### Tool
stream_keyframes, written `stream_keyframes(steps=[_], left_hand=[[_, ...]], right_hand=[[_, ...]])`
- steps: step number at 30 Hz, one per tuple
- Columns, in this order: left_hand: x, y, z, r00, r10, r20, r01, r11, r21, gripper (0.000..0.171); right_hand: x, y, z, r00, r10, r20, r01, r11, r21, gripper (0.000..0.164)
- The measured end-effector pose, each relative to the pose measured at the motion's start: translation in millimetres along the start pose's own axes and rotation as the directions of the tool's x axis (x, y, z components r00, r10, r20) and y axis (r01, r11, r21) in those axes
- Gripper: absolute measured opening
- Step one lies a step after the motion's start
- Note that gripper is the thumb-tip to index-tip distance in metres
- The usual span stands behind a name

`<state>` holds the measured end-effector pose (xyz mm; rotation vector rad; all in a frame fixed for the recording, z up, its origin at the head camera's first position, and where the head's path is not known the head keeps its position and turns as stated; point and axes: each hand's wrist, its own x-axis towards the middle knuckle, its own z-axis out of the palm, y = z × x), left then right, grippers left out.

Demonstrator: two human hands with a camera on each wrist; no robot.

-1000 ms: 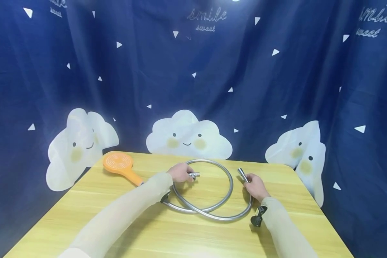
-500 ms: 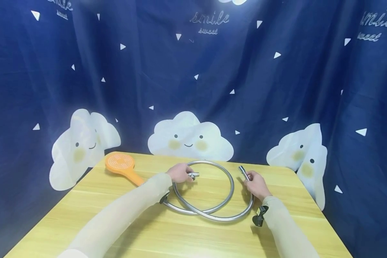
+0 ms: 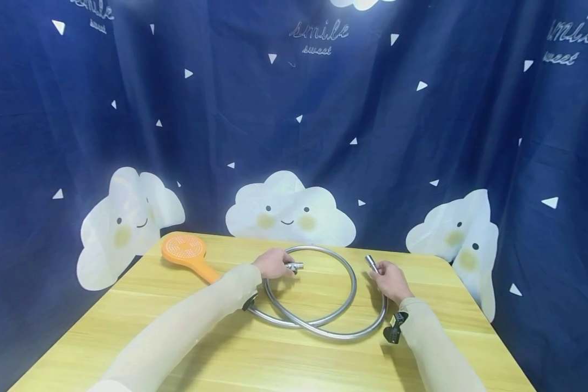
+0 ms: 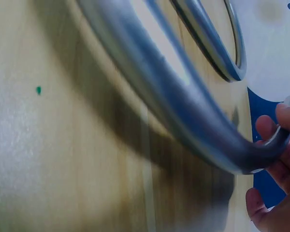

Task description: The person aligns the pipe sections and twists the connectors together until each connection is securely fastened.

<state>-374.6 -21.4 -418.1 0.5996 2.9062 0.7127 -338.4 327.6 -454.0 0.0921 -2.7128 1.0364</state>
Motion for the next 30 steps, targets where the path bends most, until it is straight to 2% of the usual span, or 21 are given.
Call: stream_keyframes(steps=[12,17,25,30], left_hand=[[2.7,-0.7,1.0,1.000,-0.018,-0.005,0.018,1.000,-0.022,0.034],[0.2,0.0,-1.2,1.000,0.001,-0.011,-0.001,1.000,-0.021,0.033],[3.2,-3.4,-0.9,1.000,-0.021,-0.010,0.021,0.999,-0.045,0.031],[2.8,-4.8,-2.1,1.000,-0.020,-0.015,0.019,0.999,-0.049,0.032]], right_hand=[[2,-10,2,0.999,0.005,0.051,-0.005,1.000,0.004,0.029],[4,-15,5,0.999,-0.022,0.045,0.022,1.000,0.018,0.030],[5,-23,9,0.995,-0.089,0.040,0.088,0.996,0.029,0.035],[5,-29,12,0.994,-0.092,0.061,0.088,0.994,0.062,0.037]])
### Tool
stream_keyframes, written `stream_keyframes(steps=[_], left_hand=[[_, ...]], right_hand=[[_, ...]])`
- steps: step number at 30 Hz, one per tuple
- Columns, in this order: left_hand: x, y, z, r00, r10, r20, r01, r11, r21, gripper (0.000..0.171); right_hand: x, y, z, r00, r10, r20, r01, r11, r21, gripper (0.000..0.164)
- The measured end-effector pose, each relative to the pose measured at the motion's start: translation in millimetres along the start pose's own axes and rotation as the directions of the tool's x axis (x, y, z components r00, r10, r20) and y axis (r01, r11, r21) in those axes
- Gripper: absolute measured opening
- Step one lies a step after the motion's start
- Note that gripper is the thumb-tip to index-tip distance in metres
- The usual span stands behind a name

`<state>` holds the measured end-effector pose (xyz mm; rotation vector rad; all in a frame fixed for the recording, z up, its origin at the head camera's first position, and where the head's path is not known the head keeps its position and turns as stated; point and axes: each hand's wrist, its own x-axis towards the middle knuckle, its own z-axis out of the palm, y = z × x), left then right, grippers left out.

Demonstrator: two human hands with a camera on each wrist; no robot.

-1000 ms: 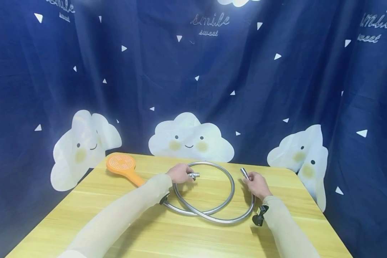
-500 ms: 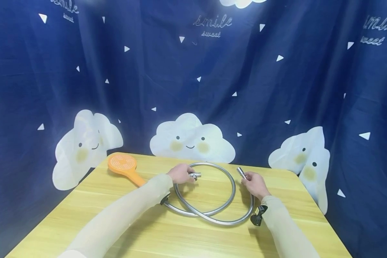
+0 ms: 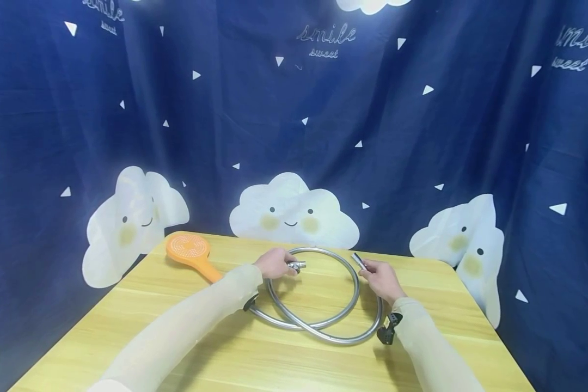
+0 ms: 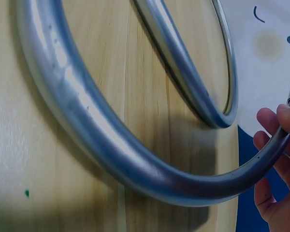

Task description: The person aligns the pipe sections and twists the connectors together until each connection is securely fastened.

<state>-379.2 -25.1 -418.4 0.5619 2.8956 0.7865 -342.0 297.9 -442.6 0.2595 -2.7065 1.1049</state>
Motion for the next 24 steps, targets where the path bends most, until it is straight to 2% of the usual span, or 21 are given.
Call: stream_keyframes(steps=[8,16,24], left_hand=[[-1.1,0.3,-2.4,1.000,-0.011,-0.010,0.011,1.000,-0.005,0.038],[-3.2,1.5,-2.2,1.000,0.008,-0.026,-0.008,1.000,-0.001,0.036],[-7.6,4.4,-1.7,1.000,0.010,-0.030,-0.011,0.999,-0.034,0.037]], right_hand=[[1,-12,2,0.999,-0.042,-0.019,0.041,0.998,-0.041,0.038],[1,-22,6,0.996,-0.090,-0.015,0.089,0.995,-0.039,0.036],[0,-27,9,0.992,-0.128,0.000,0.128,0.990,-0.060,0.036]])
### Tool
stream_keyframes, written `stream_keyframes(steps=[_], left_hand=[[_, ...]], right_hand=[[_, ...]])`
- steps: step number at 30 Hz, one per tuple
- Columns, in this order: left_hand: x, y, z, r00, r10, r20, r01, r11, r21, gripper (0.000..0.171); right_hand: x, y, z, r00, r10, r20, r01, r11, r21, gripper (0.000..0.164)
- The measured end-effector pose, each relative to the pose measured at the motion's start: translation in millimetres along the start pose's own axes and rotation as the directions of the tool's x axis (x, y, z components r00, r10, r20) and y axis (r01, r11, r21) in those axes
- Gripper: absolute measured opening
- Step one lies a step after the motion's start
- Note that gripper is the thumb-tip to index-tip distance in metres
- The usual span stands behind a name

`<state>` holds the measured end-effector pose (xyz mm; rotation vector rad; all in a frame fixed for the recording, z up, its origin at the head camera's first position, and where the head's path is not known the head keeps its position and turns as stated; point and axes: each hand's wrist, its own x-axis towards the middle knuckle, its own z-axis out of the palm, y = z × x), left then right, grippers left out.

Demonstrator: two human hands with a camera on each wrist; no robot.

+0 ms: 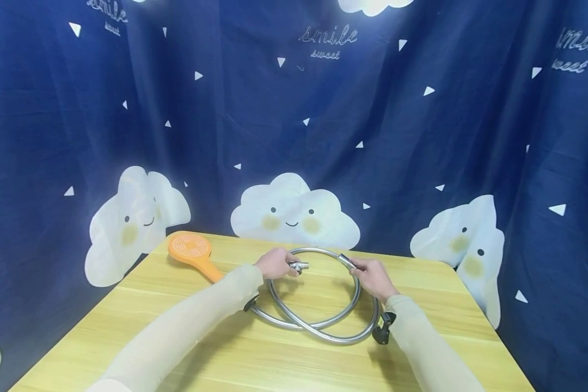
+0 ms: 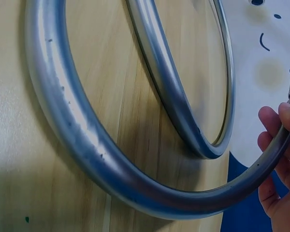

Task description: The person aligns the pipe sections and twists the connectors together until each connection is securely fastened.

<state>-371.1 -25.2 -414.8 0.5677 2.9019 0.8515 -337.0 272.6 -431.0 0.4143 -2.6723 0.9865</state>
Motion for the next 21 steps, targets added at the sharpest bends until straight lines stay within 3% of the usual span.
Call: stream_keyframes(steps=[13,21], left_hand=[[2.5,0.9,-1.7,1.000,-0.011,0.013,0.011,1.000,0.011,0.042],[2.0,4.1,-2.5,1.000,0.005,0.019,-0.006,0.999,0.038,0.045]], right_hand=[[5,-10,6,0.996,-0.071,0.052,0.073,0.996,-0.049,0.032],[9,-14,12,0.987,-0.109,0.119,0.109,0.994,0.004,0.034]])
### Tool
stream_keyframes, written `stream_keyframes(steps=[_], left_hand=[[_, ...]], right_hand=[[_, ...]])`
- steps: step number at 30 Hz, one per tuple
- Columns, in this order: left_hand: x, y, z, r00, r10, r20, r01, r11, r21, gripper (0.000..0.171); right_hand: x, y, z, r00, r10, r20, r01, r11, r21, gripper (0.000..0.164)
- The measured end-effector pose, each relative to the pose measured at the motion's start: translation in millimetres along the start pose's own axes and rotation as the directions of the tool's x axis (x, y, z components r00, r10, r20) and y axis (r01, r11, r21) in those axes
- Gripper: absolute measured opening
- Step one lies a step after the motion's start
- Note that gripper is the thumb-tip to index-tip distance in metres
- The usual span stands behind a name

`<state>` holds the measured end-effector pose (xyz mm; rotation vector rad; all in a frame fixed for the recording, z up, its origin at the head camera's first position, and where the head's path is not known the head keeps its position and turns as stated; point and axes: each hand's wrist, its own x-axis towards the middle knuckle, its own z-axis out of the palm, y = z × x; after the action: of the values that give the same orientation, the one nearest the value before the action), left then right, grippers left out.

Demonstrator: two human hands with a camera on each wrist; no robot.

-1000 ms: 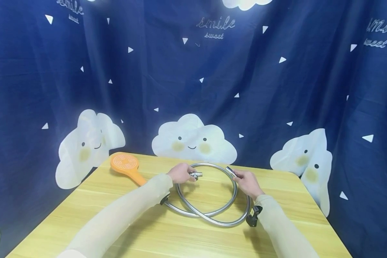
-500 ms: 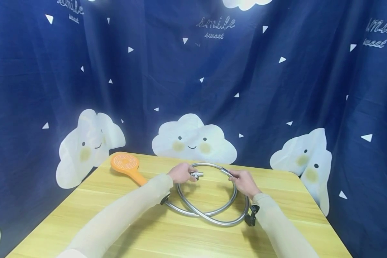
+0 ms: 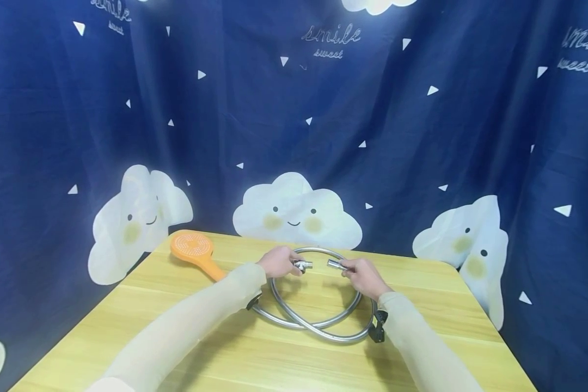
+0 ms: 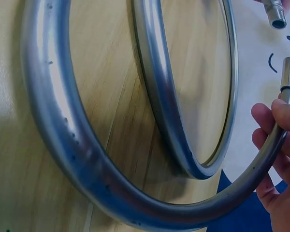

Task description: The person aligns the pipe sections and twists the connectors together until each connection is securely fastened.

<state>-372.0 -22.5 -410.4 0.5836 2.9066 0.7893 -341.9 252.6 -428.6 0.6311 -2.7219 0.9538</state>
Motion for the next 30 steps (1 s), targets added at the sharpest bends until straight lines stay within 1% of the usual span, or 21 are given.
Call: stream_keyframes(steps=[3,12,17,22,27,30], left_hand=[[0.4,1.5,0.7,1.000,0.008,-0.001,-0.008,1.000,0.001,0.043],[-6.0,10.3,1.6,1.000,0.027,0.007,-0.027,1.000,-0.010,0.042],[-6.4,15.1,4.0,0.998,0.056,0.001,-0.056,0.998,0.018,0.038],[-3.1,16.5,9.7,0.997,0.074,0.004,-0.074,0.996,0.042,0.035],[0.0,15.1,13.2,0.998,0.064,0.009,-0.064,0.997,0.031,0.035],[1.2,15.1,13.6,0.998,0.061,0.008,-0.062,0.998,0.029,0.036]], right_hand=[[1,-2,2,1.000,-0.007,0.006,0.007,1.000,0.006,0.033],[3,-3,7,0.998,-0.048,0.039,0.050,0.998,-0.038,0.029],[4,-6,13,0.994,-0.091,0.064,0.094,0.995,-0.044,0.030],[3,-6,17,0.989,-0.132,0.062,0.136,0.988,-0.072,0.029],[4,-6,19,0.989,-0.134,0.063,0.140,0.987,-0.085,0.028],[5,-7,19,0.991,-0.112,0.076,0.117,0.990,-0.077,0.029]])
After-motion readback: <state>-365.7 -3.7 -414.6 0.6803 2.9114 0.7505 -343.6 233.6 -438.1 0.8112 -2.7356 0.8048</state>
